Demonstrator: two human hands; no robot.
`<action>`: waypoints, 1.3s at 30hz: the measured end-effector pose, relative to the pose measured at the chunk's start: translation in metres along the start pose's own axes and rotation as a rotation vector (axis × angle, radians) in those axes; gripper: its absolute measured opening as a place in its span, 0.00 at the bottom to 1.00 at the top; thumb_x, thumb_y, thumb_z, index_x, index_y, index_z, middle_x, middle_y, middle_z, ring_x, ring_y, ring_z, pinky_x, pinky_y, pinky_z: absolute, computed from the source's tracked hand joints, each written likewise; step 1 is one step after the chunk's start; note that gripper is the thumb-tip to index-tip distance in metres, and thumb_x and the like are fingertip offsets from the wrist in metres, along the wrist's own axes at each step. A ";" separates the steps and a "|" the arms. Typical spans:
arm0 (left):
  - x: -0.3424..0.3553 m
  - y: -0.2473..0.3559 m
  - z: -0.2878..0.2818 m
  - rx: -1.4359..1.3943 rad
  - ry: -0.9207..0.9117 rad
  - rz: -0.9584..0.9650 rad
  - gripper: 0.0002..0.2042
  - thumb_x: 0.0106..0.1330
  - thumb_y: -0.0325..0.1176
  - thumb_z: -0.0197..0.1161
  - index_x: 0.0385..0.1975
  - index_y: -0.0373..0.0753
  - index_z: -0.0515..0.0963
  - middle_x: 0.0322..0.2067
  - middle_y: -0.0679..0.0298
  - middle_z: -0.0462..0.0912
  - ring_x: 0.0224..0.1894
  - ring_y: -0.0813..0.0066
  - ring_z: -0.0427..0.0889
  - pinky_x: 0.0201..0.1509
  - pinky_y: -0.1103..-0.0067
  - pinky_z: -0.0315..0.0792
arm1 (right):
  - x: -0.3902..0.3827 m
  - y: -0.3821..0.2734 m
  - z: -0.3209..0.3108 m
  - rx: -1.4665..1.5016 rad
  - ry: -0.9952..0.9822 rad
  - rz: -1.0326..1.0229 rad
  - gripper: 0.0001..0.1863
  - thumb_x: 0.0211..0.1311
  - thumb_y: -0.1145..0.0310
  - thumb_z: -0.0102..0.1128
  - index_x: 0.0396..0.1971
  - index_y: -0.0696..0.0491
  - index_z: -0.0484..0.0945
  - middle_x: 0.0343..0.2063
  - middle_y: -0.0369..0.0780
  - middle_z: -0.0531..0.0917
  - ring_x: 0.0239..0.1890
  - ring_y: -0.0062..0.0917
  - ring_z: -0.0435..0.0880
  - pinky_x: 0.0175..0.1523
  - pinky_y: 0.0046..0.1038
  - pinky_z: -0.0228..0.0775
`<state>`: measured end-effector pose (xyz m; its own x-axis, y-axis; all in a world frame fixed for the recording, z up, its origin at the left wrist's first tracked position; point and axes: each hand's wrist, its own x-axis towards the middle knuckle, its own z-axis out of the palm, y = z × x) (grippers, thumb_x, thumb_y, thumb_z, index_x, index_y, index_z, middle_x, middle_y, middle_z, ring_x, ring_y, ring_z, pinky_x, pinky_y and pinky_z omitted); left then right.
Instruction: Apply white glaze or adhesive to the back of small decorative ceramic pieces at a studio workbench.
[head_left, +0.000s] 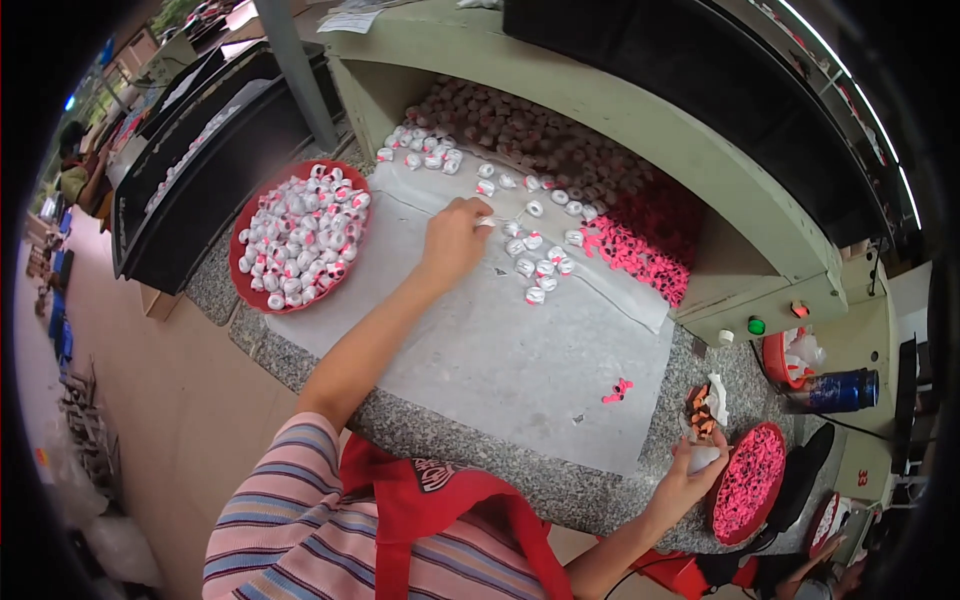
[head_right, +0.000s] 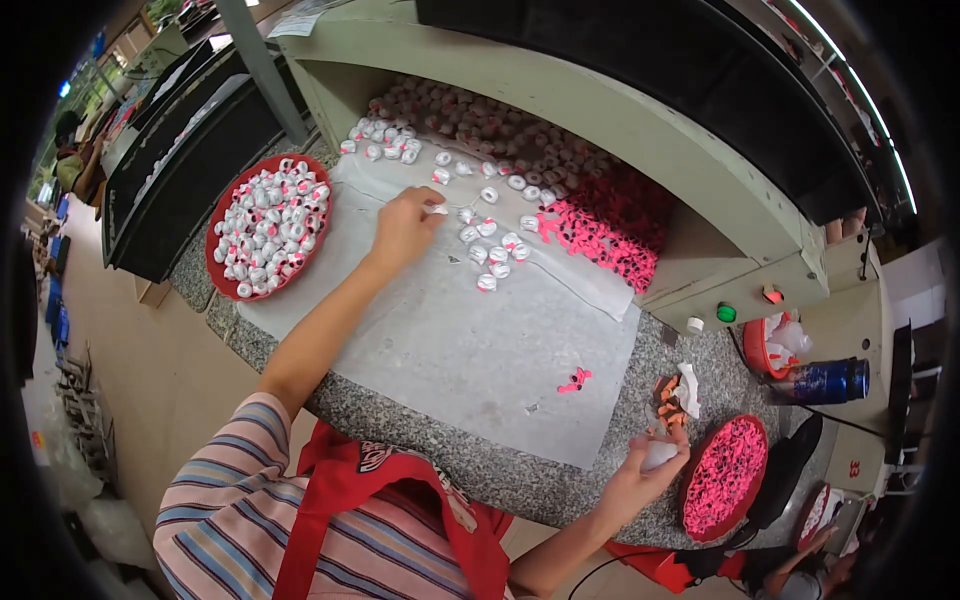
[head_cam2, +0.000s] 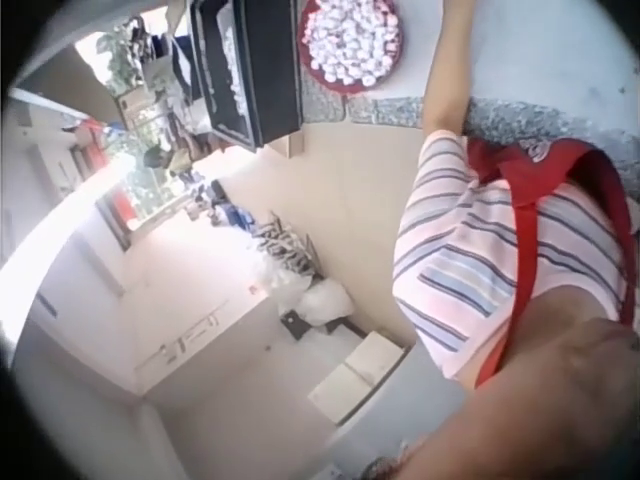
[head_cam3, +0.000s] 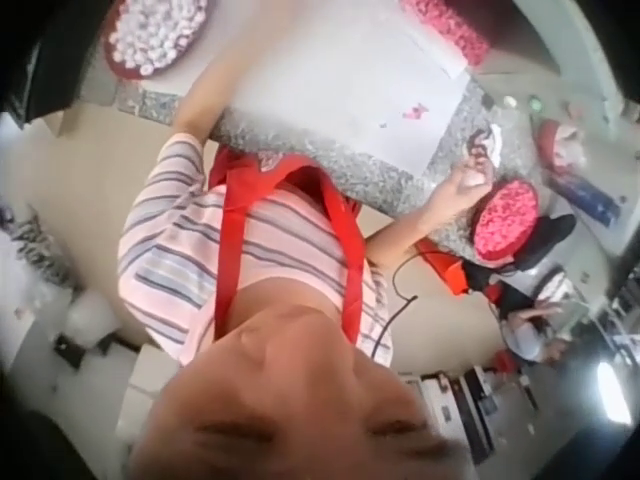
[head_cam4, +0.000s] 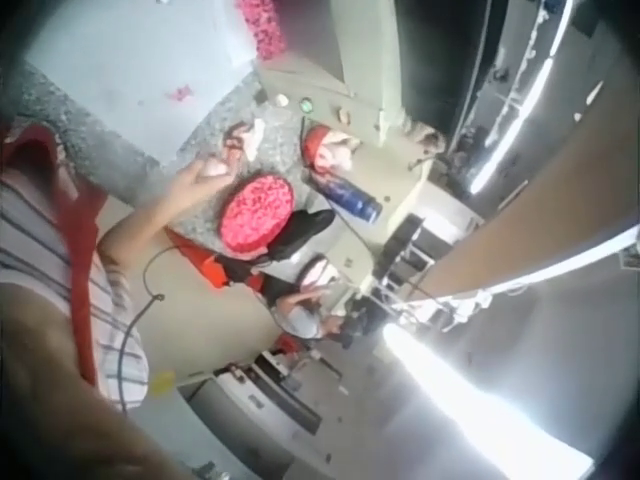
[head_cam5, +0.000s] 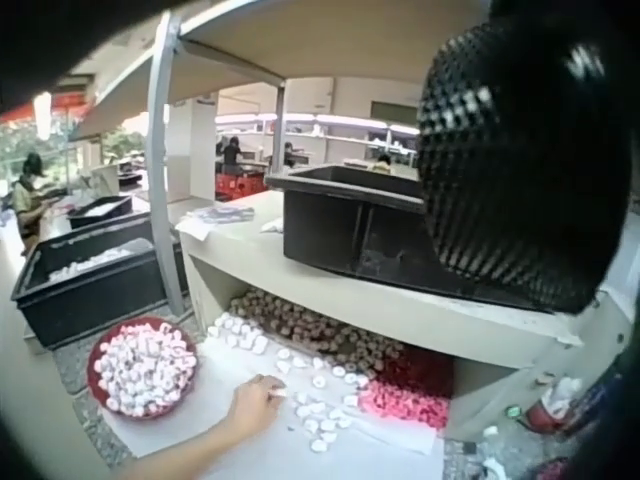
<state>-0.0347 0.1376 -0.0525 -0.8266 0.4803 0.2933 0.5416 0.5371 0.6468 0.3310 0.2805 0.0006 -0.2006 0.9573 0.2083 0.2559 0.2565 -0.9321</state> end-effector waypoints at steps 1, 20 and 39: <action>-0.006 0.011 -0.009 -0.006 -0.021 0.017 0.09 0.52 0.25 0.59 0.35 0.37 0.75 0.36 0.57 0.77 0.34 0.63 0.79 0.35 0.75 0.73 | -0.007 -0.004 0.005 0.037 -0.038 0.013 0.23 0.52 0.80 0.53 0.50 0.56 0.62 0.41 0.42 0.70 0.36 0.21 0.71 0.37 0.21 0.69; -0.125 0.123 -0.063 -1.251 -0.510 -0.199 0.19 0.54 0.15 0.56 0.47 0.29 0.69 0.43 0.56 0.73 0.43 0.71 0.76 0.48 0.79 0.73 | -0.072 -0.084 0.051 0.068 -0.248 -0.493 0.16 0.39 0.77 0.59 0.34 0.60 0.72 0.28 0.43 0.79 0.26 0.27 0.79 0.34 0.24 0.72; -0.125 0.124 -0.070 -1.018 -0.390 0.004 0.19 0.52 0.14 0.57 0.46 0.30 0.70 0.40 0.56 0.72 0.44 0.69 0.75 0.48 0.78 0.74 | -0.064 -0.093 0.058 0.091 -0.314 -0.610 0.13 0.41 0.77 0.59 0.31 0.60 0.71 0.20 0.43 0.78 0.17 0.27 0.78 0.23 0.22 0.69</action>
<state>0.1253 0.0953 0.0399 -0.6227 0.7639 0.1695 0.0155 -0.2046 0.9787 0.2656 0.1879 0.0569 -0.5512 0.5582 0.6201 -0.0674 0.7110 -0.6999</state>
